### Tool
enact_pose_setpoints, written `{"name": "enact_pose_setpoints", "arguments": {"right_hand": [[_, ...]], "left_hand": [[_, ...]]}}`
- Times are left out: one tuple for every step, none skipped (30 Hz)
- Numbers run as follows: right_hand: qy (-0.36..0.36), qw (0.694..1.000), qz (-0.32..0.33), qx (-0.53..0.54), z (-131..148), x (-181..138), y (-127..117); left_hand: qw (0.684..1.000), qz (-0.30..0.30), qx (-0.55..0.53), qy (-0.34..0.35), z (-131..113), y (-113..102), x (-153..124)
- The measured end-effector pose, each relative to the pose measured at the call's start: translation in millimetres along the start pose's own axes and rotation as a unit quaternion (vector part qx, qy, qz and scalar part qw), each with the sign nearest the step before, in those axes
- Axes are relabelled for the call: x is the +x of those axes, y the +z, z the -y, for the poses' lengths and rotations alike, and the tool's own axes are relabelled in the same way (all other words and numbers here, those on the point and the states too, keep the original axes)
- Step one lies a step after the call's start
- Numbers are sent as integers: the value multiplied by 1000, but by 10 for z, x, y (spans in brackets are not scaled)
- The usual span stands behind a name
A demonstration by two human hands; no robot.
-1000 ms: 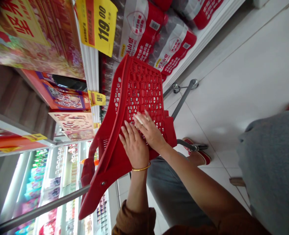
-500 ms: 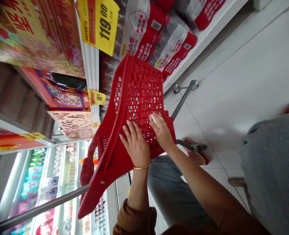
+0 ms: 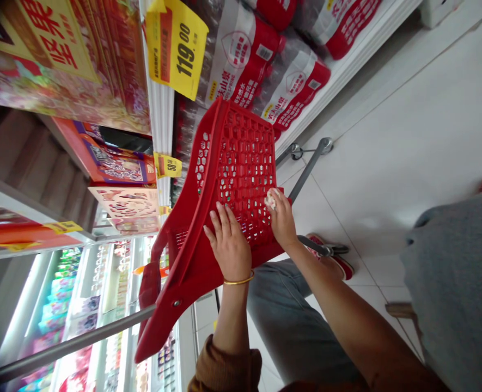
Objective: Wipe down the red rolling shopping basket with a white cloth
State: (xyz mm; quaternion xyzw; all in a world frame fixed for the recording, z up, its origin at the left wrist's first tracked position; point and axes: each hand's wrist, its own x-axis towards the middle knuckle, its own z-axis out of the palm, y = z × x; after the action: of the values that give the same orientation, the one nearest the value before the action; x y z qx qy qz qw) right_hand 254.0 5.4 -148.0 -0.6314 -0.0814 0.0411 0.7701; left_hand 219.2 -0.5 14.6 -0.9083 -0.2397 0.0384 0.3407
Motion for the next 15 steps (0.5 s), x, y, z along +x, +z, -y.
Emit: {"name": "enact_pose_setpoints", "arguments": {"right_hand": [[0, 1000, -6, -1, 14, 8, 7], [-4, 1000, -9, -3, 45, 20, 11], [-13, 1000, -9, -6, 94, 36, 15], [-22, 1000, -8, -8, 160, 56, 17], [-32, 999, -9, -8, 243, 79, 21], [-46, 999, -3, -4, 339, 105, 28], [-59, 998, 6, 5, 443, 133, 38], [-76, 997, 14, 18, 551, 161, 53], [-96, 994, 20, 38, 657, 188, 70], [-113, 991, 31, 62, 756, 214, 89], [-135, 986, 46, 83, 843, 237, 106], [-152, 981, 59, 101, 914, 258, 120], [-165, 977, 74, 116, 966, 277, 130], [-178, 972, 90, 125, 998, 292, 136], [-190, 967, 105, 130, 1012, 304, 138]], "left_hand": [[1000, 0, -1, -1, 6, -12, -7], [1000, 0, -2, -4, 12, -23, -15], [1000, -3, -2, -8, 17, -34, -23], [1000, -6, -2, -13, 22, -45, -32], [1000, -11, -1, -19, 28, -55, -40], [999, -18, 1, -28, 33, -64, -46], [999, -25, 2, -37, 39, -73, -49], [998, -32, 2, -45, 45, -82, -51], [998, -39, 3, -53, 51, -90, -50], [997, -44, 5, -58, 58, -97, -47], [997, -47, 8, -60, 64, -104, -42], [997, -49, 12, -60, 70, -110, -37], [997, -49, 16, -58, 75, -116, -32], [997, -48, 20, -56, 79, -122, -28], [997, -47, 23, -53, 82, -127, -25]]}}
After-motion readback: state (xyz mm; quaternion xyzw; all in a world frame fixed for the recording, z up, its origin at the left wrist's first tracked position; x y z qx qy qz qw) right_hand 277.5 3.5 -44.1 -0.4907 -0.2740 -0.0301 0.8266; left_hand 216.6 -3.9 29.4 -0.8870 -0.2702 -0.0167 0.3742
